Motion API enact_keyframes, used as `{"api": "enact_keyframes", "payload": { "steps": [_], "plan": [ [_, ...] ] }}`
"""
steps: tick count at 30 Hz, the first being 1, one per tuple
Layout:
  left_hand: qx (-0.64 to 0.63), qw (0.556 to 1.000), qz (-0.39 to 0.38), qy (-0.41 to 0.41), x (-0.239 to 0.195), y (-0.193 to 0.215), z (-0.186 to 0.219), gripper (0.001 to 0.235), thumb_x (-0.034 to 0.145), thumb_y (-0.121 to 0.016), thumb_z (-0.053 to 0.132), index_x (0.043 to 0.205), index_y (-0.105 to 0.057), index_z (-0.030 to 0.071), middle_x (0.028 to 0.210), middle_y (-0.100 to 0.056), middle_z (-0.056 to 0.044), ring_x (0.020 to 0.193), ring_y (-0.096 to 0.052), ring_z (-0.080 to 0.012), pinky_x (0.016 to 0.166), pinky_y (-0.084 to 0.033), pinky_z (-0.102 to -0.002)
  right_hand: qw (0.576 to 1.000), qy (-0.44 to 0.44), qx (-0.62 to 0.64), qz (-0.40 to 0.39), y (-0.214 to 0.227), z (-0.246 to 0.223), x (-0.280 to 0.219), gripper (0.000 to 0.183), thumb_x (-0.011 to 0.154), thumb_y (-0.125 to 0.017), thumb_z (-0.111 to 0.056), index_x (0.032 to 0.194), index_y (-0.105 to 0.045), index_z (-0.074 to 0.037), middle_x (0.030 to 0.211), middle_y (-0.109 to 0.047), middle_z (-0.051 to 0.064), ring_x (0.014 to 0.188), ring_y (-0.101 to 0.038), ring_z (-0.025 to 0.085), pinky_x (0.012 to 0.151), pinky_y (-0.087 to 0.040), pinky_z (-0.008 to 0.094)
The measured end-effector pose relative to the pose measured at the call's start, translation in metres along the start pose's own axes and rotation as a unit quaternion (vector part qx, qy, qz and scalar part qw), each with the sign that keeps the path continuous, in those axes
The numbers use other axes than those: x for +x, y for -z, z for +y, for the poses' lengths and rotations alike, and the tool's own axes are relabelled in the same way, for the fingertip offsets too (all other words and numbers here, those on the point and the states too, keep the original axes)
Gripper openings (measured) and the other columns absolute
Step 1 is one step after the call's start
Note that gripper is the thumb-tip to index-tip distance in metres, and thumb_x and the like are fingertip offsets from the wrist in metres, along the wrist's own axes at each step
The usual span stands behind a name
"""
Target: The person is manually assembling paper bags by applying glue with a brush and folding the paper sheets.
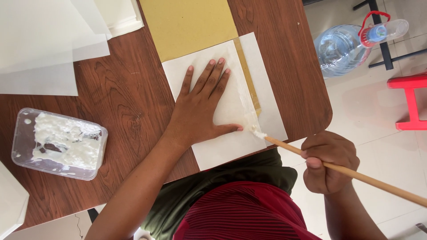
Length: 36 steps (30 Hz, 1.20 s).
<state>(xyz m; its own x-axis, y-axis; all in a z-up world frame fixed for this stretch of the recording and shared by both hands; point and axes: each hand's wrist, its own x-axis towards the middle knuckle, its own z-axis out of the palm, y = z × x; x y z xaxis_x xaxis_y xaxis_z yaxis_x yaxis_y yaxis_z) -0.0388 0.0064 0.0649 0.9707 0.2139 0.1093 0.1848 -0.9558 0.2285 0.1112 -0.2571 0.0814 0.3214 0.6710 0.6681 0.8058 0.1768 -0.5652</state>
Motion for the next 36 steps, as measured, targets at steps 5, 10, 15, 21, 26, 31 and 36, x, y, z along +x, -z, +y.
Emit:
{"api": "enact_keyframes", "payload": {
  "steps": [5,10,15,21,26,31,36],
  "plan": [
    [-0.001,1.0,0.002,-0.002,-0.001,0.0,0.0,0.122,0.085,-0.054,0.091,0.164,-0.026,0.002,0.172,-0.019,-0.015,0.16,-0.014,-0.0273,0.128,-0.003,-0.056,0.995,-0.068,0.073,0.009,0.009,0.003,-0.005,0.028,0.101,-0.045,-0.016,0.078,-0.045,-0.002,0.062,-0.047,0.007,0.049,-0.05,0.021,0.042,-0.031,0.031],
    [0.005,1.0,0.001,-0.004,-0.001,0.0,0.0,0.123,0.085,-0.053,0.091,0.163,-0.027,0.001,0.171,-0.019,-0.016,0.16,-0.015,-0.028,0.128,-0.004,-0.056,0.98,-0.154,0.086,0.096,0.006,-0.007,0.019,0.033,0.109,-0.042,-0.024,0.083,-0.04,-0.004,0.062,-0.028,0.003,0.044,-0.041,0.018,0.039,-0.02,0.03],
    [-0.002,1.0,0.001,-0.001,0.0,0.0,0.0,0.125,0.083,-0.056,0.092,0.164,-0.025,0.002,0.172,-0.019,-0.014,0.16,-0.013,-0.0271,0.128,-0.002,-0.056,0.955,-0.28,0.082,0.047,-0.003,-0.003,0.037,0.026,0.112,-0.044,-0.02,0.092,-0.037,-0.005,0.072,-0.045,0.01,0.054,-0.038,0.015,0.039,-0.029,0.025],
    [-0.004,1.0,-0.002,0.003,0.0,-0.001,-0.001,0.127,0.081,-0.055,0.095,0.164,-0.025,0.003,0.172,-0.018,-0.014,0.16,-0.013,-0.0268,0.129,-0.003,-0.057,0.972,-0.209,0.007,0.108,-0.006,-0.004,0.033,0.034,0.113,-0.043,-0.027,0.094,-0.038,0.001,0.066,-0.041,0.014,0.05,-0.035,0.019,0.044,-0.02,0.032],
    [-0.003,1.0,0.01,-0.004,0.0,0.001,-0.001,0.126,0.083,-0.055,0.094,0.163,-0.027,0.001,0.171,-0.02,-0.015,0.16,-0.015,-0.0275,0.129,-0.004,-0.057,0.986,-0.074,0.005,0.151,-0.003,0.012,0.002,0.033,0.109,-0.048,-0.023,0.088,-0.044,0.002,0.067,-0.042,0.011,0.055,-0.049,0.027,0.045,-0.032,0.036],
    [0.006,1.0,0.012,-0.002,0.001,0.0,-0.001,0.126,0.082,-0.053,0.095,0.163,-0.028,0.001,0.171,-0.02,-0.014,0.16,-0.015,-0.0273,0.128,-0.005,-0.056,0.998,-0.055,0.0,0.003,0.002,-0.002,0.013,0.036,0.101,-0.046,-0.02,0.073,-0.048,0.001,0.057,-0.05,0.013,0.049,-0.052,0.026,0.043,-0.033,0.032],
    [0.001,1.0,-0.008,0.002,0.0,0.0,-0.001,0.127,0.082,-0.053,0.095,0.164,-0.023,0.003,0.172,-0.016,-0.013,0.16,-0.012,-0.0263,0.129,-0.003,-0.056,0.995,-0.074,0.065,-0.005,0.009,-0.011,0.011,0.039,0.1,-0.043,-0.024,0.067,-0.039,-0.004,0.054,-0.044,0.013,0.044,-0.035,0.021,0.045,-0.021,0.034]
  ]
}}
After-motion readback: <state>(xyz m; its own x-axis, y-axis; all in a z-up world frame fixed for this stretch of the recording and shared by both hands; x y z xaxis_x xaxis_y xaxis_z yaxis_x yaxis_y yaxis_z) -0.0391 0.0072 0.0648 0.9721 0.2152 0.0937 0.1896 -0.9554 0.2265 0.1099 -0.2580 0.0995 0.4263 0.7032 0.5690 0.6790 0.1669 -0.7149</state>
